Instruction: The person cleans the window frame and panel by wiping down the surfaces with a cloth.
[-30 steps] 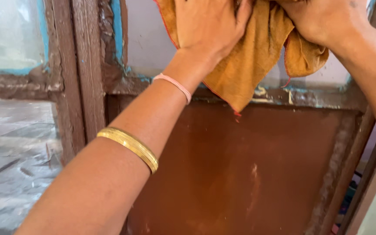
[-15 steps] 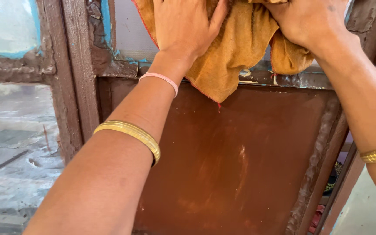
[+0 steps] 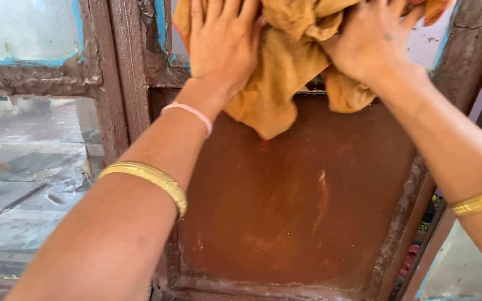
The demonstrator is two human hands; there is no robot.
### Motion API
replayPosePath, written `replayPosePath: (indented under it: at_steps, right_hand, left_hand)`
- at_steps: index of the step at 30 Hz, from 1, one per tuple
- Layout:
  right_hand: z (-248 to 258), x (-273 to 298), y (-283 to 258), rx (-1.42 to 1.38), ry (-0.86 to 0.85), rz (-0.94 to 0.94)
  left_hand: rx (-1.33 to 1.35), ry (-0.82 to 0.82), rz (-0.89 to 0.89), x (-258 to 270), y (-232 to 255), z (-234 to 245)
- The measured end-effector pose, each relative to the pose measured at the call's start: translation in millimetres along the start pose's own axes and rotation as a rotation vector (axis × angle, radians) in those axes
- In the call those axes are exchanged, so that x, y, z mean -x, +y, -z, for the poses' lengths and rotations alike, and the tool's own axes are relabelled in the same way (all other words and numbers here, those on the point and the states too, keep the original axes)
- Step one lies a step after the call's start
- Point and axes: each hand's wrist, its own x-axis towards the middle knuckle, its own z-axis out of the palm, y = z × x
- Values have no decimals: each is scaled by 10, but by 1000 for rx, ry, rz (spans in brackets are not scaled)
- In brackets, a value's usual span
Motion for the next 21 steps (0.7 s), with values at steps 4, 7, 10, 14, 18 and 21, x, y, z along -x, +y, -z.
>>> replayPosePath:
  at_steps: [4,7,10,14,18,21]
  right_hand:
    - [-92,-60,-344,41,-173,-86]
    - [-235,-108,-569,65,-160,-43]
    - [-315,-189,-671,230,-176,21]
    - [-314,-124,-663,95,-17,121]
    - [-315,-95,-646,104,9,142]
    - [-313,-39,-615,150,76,223]
  left_hand:
    - [-47,-33,-68,114,-308,185]
    - [-40,-122,-49,220,-514,407]
    - [-13,-196,-51,265,-620,508]
    - [-104,-96,-109,294,-626,439]
    - [-93,-150,4,354,-537,384]
    - [-73,-164,78,458,-420,385]
